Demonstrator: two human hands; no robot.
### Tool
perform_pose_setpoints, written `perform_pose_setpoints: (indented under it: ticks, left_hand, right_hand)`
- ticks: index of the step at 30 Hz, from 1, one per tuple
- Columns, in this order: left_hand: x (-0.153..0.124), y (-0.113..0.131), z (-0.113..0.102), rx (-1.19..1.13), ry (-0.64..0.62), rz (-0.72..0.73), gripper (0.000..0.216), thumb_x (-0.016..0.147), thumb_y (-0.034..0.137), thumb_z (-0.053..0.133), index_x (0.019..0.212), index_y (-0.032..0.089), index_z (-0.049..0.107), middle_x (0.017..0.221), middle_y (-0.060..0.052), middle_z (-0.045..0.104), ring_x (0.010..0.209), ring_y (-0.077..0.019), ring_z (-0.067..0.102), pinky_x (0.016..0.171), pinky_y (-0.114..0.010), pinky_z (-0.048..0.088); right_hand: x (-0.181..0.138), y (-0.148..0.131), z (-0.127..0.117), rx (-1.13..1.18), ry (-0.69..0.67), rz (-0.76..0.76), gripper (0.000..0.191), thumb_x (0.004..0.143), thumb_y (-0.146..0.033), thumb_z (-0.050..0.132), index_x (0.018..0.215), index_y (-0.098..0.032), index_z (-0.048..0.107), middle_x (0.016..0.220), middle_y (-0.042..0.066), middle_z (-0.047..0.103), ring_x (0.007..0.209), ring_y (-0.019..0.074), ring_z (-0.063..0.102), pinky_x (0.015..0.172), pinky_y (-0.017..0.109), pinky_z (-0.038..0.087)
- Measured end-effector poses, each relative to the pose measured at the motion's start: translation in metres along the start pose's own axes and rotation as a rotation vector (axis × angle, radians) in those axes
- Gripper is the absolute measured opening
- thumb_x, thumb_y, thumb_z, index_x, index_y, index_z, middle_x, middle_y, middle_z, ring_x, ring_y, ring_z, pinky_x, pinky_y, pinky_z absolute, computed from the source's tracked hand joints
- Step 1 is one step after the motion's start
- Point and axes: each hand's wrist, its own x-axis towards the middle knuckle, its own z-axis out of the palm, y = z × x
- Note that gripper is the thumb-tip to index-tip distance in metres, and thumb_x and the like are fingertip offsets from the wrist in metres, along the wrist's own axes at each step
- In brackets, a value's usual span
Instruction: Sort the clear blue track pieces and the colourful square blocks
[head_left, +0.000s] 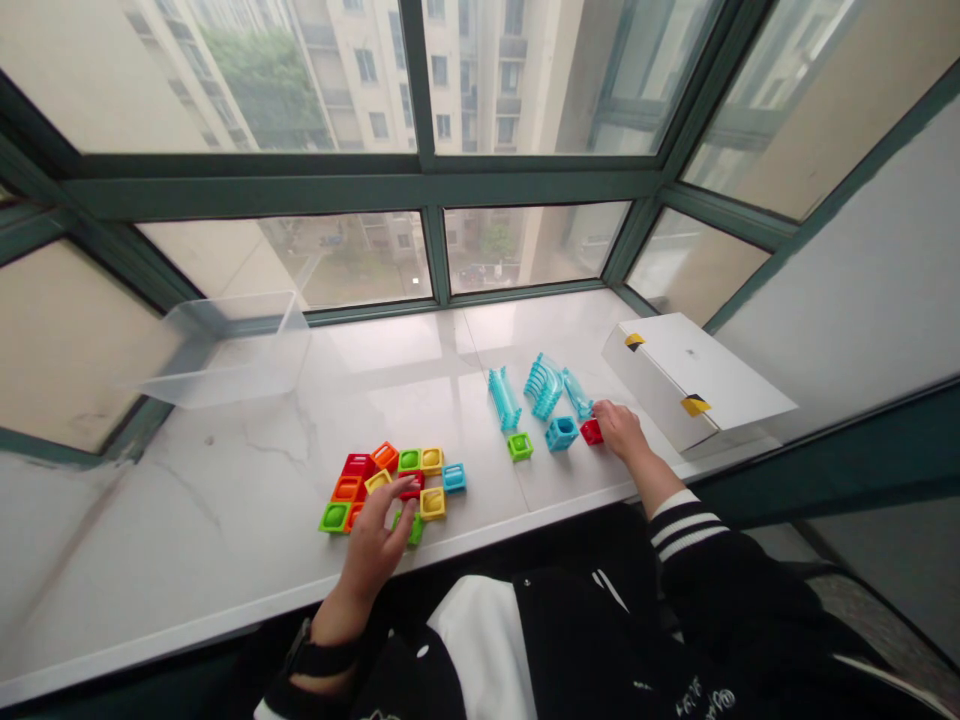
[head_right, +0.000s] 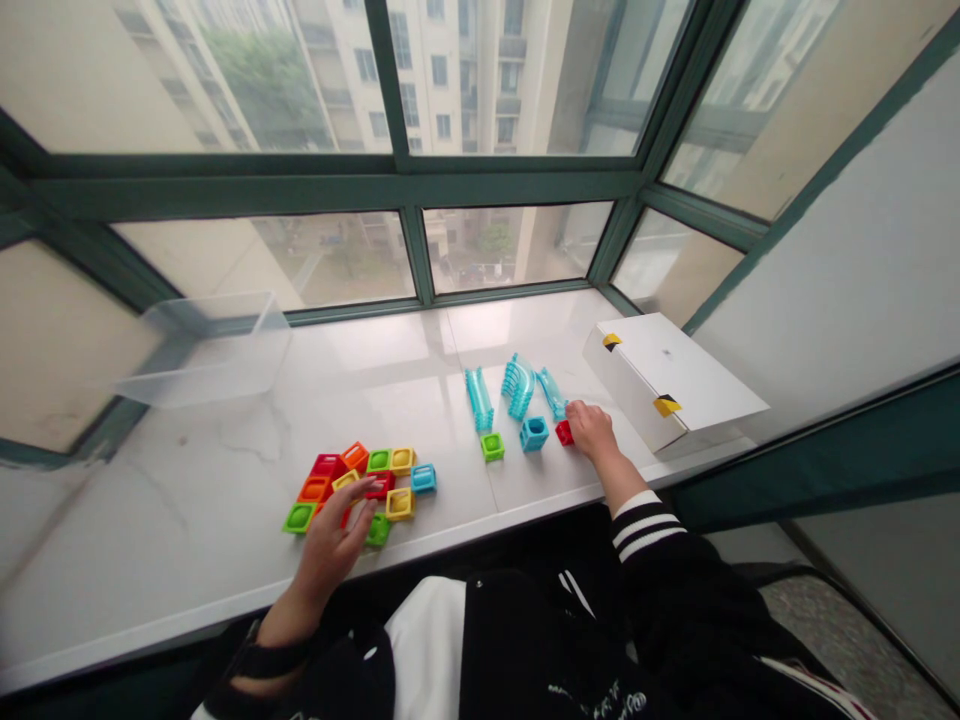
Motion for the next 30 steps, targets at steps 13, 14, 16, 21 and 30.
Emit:
perform_pose_setpoints:
  ticks: [13, 14, 16, 21, 30]
  left_hand:
    - [-0.002, -0.001, -0.001, -0.022, 0.017, -0.018, 0.033, 0.101, 0.034, 0.060, 0.133, 0.025, 0.063, 0.119, -0.008, 0.077, 0.114, -0.0276, 0.073, 0.103, -0.048, 0.057]
    - [-0.002, -0.001, -0.001, -0.023, 0.017, -0.018, 0.033, 0.101, 0.034, 0.060, 0.133, 0.025, 0.063, 0.120, -0.008, 0.077, 0.114, -0.0275, 0.073, 0.103, -0.048, 0.057]
    - [-0.002, -0.001, -0.001, -0.023, 0.015, -0.017, 0.033, 0.101, 0.034, 0.060, 0.133, 0.025, 0.063, 0.120, -0.008, 0.077, 0.114, -0.0270, 0.073, 0.103, -0.048, 0.057]
    - [-0.002, -0.002, 0.000, -0.026, 0.012, -0.025, 0.033, 0.102, 0.033, 0.060, 0.134, 0.025, 0.063, 0.121, -0.008, 0.077, 0.114, -0.0265, 0.072, 0.104, -0.047, 0.057]
    - [-0.002, -0.001, -0.002, -0.004, 0.026, -0.015, 0.031, 0.102, 0.035, 0.058, 0.131, 0.024, 0.064, 0.121, -0.008, 0.076, 0.113, -0.0266, 0.073, 0.103, -0.047, 0.058]
  right_hand:
    - [0.018, -0.016, -0.006, -0.236, -0.204, 0.037, 0.058, 0.112, -0.045, 0.020, 0.119, -0.021, 0.073, 0.109, 0.016, 0.078, 0.110, 0.0300, 0.070, 0.100, 0.043, 0.044]
    - [0.018, -0.016, -0.005, -0.227, -0.202, 0.035, 0.057, 0.112, -0.045, 0.021, 0.118, -0.021, 0.073, 0.108, 0.016, 0.078, 0.110, 0.0299, 0.070, 0.100, 0.044, 0.044]
    - [0.020, -0.014, -0.003, -0.209, -0.190, 0.029, 0.055, 0.111, -0.046, 0.024, 0.117, -0.022, 0.074, 0.105, 0.015, 0.078, 0.108, 0.0306, 0.071, 0.100, 0.045, 0.044]
    - [0.023, -0.010, 0.002, -0.189, -0.125, -0.006, 0.054, 0.110, -0.047, 0.027, 0.111, -0.024, 0.075, 0.097, 0.015, 0.078, 0.101, 0.0318, 0.072, 0.097, 0.047, 0.047]
    - [0.007, -0.027, -0.007, -0.031, 0.089, -0.125, 0.046, 0.108, -0.049, 0.035, 0.110, -0.023, 0.072, 0.114, 0.014, 0.077, 0.115, 0.0336, 0.067, 0.118, 0.061, 0.029]
